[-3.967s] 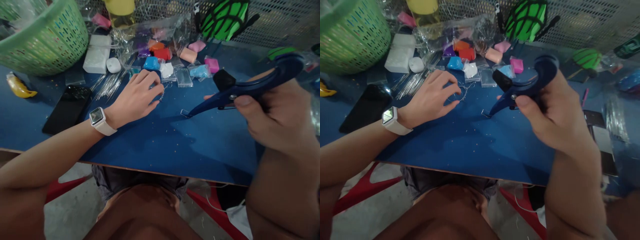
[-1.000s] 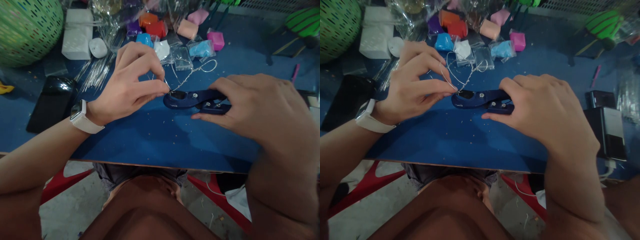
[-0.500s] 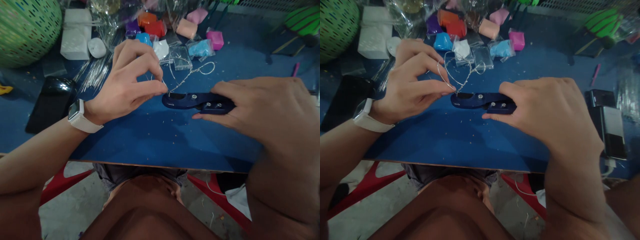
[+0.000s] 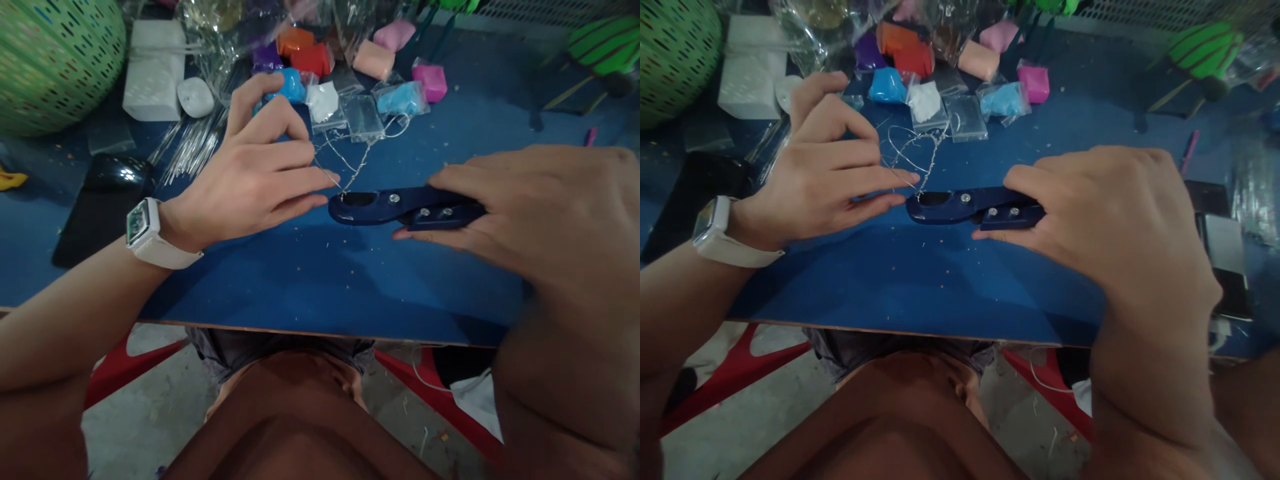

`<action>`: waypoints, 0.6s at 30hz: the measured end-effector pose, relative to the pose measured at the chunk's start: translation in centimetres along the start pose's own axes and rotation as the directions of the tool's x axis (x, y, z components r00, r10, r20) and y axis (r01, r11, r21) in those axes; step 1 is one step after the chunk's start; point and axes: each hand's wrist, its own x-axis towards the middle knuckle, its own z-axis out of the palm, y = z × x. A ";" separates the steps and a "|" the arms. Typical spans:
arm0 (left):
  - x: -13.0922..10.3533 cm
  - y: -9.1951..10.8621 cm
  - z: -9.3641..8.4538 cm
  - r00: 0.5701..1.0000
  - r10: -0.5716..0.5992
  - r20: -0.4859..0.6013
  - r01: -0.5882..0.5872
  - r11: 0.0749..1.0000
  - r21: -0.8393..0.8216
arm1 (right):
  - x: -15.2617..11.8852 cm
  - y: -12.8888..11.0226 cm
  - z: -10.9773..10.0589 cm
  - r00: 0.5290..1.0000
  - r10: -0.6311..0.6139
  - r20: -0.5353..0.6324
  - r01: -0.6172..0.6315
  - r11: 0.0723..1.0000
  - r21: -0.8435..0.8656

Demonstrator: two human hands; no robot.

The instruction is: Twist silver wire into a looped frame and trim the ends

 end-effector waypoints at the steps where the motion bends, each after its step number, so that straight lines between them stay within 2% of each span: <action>1: 0.0 0.1 0.2 1.000 0.009 -0.027 -0.009 1.000 -0.004 | 0.0 0.0 0.0 1.000 -0.003 -0.002 0.003 1.000 -0.019; 5: -0.5 0.5 1.1 0.992 -0.068 -0.109 0.074 0.996 0.049 | 0.0 -0.1 0.1 0.999 -0.010 -0.031 0.009 0.998 -0.058; 8: -1.0 0.4 1.1 0.983 -0.136 -0.122 0.145 0.987 0.073 | -0.1 0.1 0.2 0.997 0.005 -0.071 -0.010 0.997 -0.078; 12: -1.3 0.0 0.4 0.986 -0.134 -0.100 0.141 0.987 0.072 | 0.1 0.5 0.7 0.994 -0.004 -0.112 -0.007 0.995 -0.100; 15: -1.3 -0.2 0.2 0.989 -0.131 -0.062 0.136 0.987 0.084 | 0.7 1.0 1.5 0.995 -0.024 -0.095 0.018 0.997 -0.071; 18: -1.4 -0.4 0.8 0.985 -0.152 -0.080 0.157 0.985 0.066 | 1.7 1.3 2.4 1.000 -0.015 -0.021 0.015 1.000 -0.006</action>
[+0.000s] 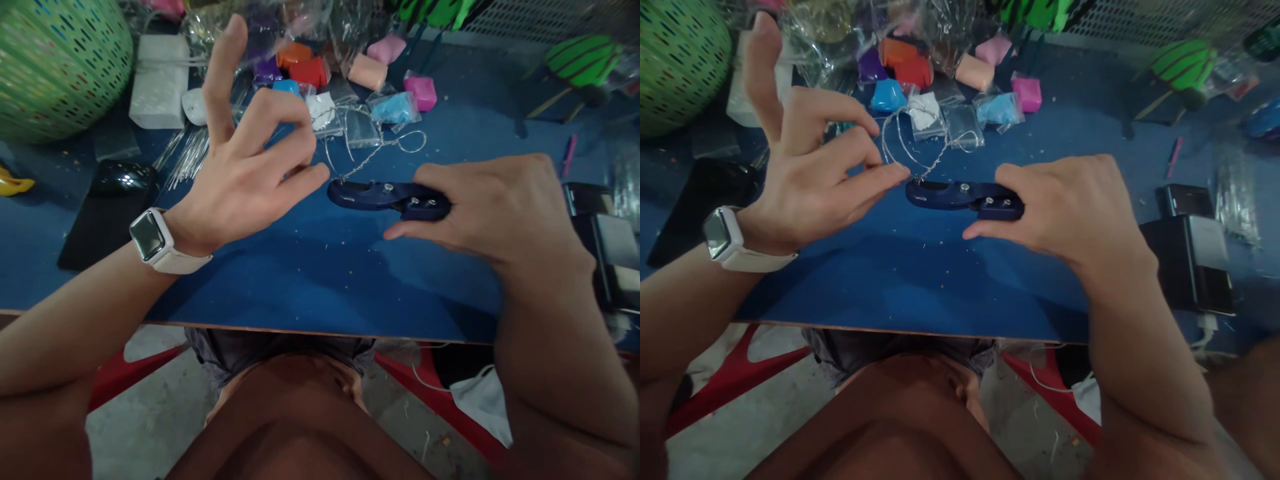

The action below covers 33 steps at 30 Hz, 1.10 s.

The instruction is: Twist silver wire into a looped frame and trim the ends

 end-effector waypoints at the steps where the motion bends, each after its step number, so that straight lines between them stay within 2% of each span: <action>1: -0.1 0.0 0.3 1.000 -0.010 -0.006 0.010 1.000 -0.017 | 0.3 0.0 0.2 0.999 0.006 0.039 -0.008 0.999 0.041; 4: -0.3 0.1 1.1 0.999 -0.048 0.022 0.050 0.994 -0.100 | 1.1 0.0 0.7 0.989 -0.001 0.146 -0.037 0.965 0.258; 6: -0.1 0.7 1.1 0.996 -0.084 0.022 0.086 0.984 -0.155 | 1.3 -0.1 0.8 0.984 -0.025 0.178 -0.060 0.887 0.458; 9: 0.8 1.9 0.4 0.986 -0.166 0.029 0.168 0.956 -0.242 | 1.0 -0.2 1.0 0.963 -0.074 0.258 -0.149 0.652 0.743; 12: 1.5 2.8 -0.2 0.980 -0.198 0.030 0.198 0.941 -0.274 | 0.6 -0.4 1.3 0.926 -0.155 0.345 -0.253 0.422 0.870; 15: 1.8 3.0 -0.6 0.976 -0.215 0.028 0.214 0.941 -0.261 | 0.5 -0.8 1.4 0.854 -0.237 0.462 -0.395 0.282 0.874; 18: 1.7 3.0 -0.8 0.968 -0.241 0.062 0.249 0.945 -0.214 | 0.7 -1.0 1.6 0.755 -0.300 0.583 -0.574 0.126 0.809; 21: 1.7 2.7 -0.6 0.970 -0.236 0.054 0.242 0.949 -0.204 | 0.8 -1.0 2.2 0.688 -0.380 0.618 -0.660 0.027 0.751; 24: 1.6 2.4 -0.3 0.970 -0.244 0.001 0.239 0.949 -0.208 | 0.8 -0.7 2.8 0.664 -0.430 0.612 -0.676 0.004 0.737; 29: 1.4 2.6 -0.2 0.977 -0.211 -0.006 0.207 0.965 -0.158 | 0.8 -1.0 2.9 0.673 -0.464 0.575 -0.668 -0.049 0.742; 33: 1.7 3.2 -0.4 0.948 -0.319 -0.025 0.305 0.924 -0.230 | 0.7 -1.6 3.0 0.648 -0.525 0.552 -0.698 -0.119 0.706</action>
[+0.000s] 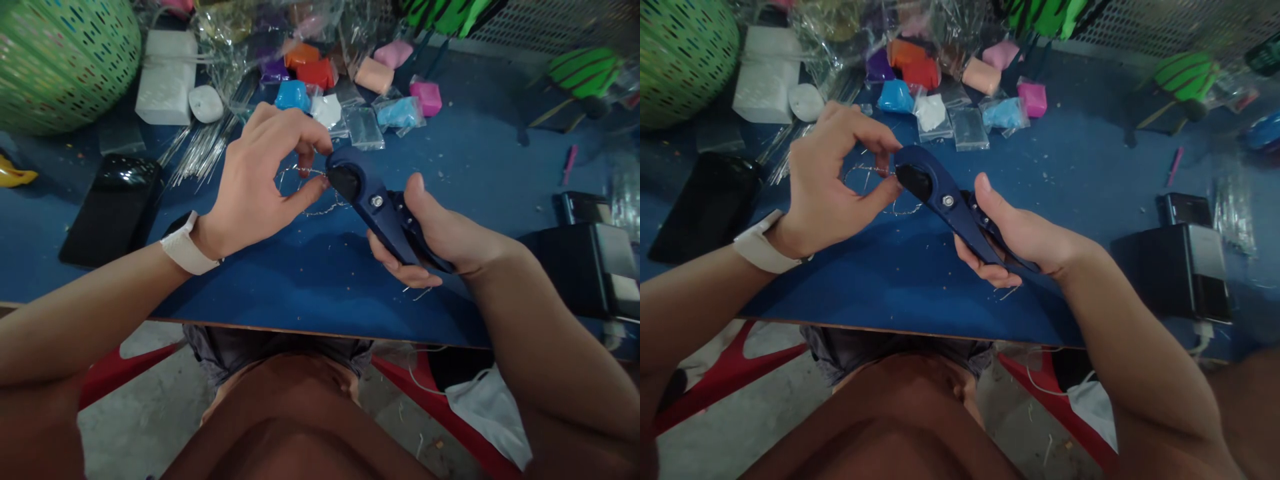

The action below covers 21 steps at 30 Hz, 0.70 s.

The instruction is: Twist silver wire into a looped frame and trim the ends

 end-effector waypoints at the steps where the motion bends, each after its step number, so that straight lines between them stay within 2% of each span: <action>1: 0.0 0.1 0.0 1.000 -0.005 -0.001 0.005 1.000 -0.017 | 0.1 0.1 0.0 1.000 0.009 0.006 -0.009 1.000 0.019; 4: 0.1 0.3 0.1 1.000 0.006 -0.022 -0.007 0.999 -0.037 | 0.3 0.4 -0.1 0.999 0.037 0.023 -0.038 0.998 0.044; 8: 0.1 0.4 -0.1 0.998 -0.067 -0.021 0.065 0.993 -0.095 | 0.6 0.6 -0.1 0.998 0.038 0.046 -0.040 0.998 0.056; 12: 0.1 0.1 -0.1 0.998 0.045 -0.035 -0.048 0.996 -0.079 | 0.6 0.5 0.3 0.996 0.085 0.039 -0.088 0.992 0.092; 14: 0.2 0.0 -0.1 0.998 0.039 -0.053 -0.045 0.994 -0.103 | 0.6 0.4 0.5 0.992 0.117 0.036 -0.120 0.987 0.104; 16: 0.2 0.0 0.0 0.999 -0.012 -0.048 0.007 0.995 -0.099 | 0.6 0.4 0.6 0.991 0.127 0.050 -0.131 0.986 0.106; 21: 0.2 0.0 -0.1 0.999 0.013 -0.046 -0.016 0.997 -0.072 | 0.9 0.4 0.6 0.995 0.088 0.056 -0.093 0.991 0.092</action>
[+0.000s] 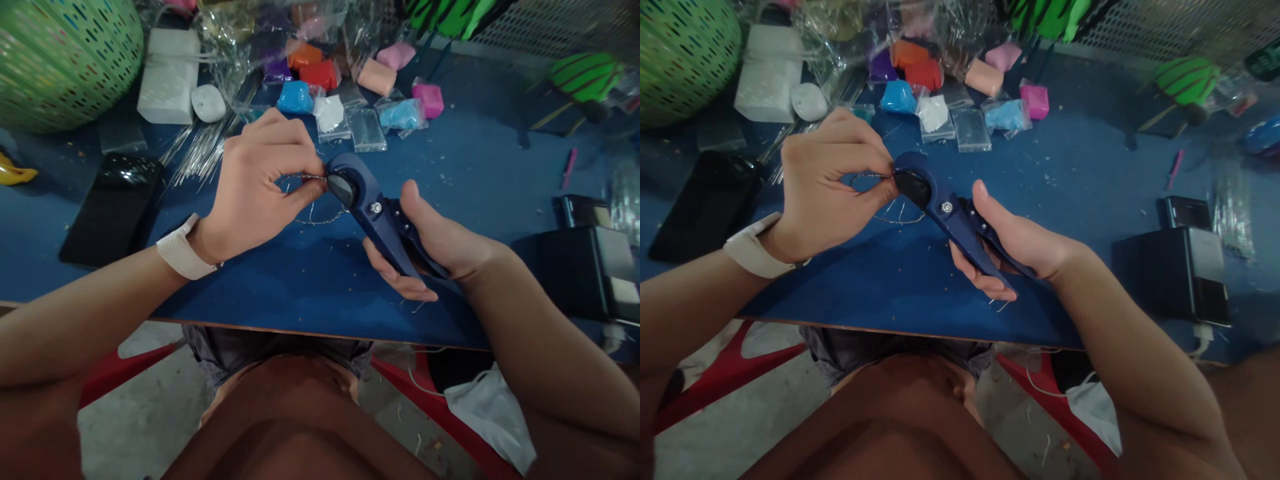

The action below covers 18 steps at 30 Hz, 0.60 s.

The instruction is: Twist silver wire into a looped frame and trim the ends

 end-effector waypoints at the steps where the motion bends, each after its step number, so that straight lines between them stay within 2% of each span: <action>1: 0.0 0.0 0.0 1.000 0.001 0.000 -0.001 1.000 0.000 | 0.1 0.0 0.0 1.000 -0.012 0.012 0.012 1.000 -0.005; 9: -0.1 -0.3 -0.1 1.000 0.000 0.023 -0.001 0.999 0.054 | 1.0 0.1 0.7 0.996 -0.082 0.035 0.082 0.997 0.007; 13: -0.1 -0.4 -0.3 1.000 -0.009 0.023 0.008 0.998 0.067 | 0.9 -0.1 1.3 0.994 -0.109 -0.006 0.109 0.993 -0.045; 18: -0.1 -0.3 -0.3 0.998 -0.049 0.036 0.045 0.994 0.102 | 0.8 -0.1 2.1 0.986 -0.111 -0.122 0.102 0.992 -0.078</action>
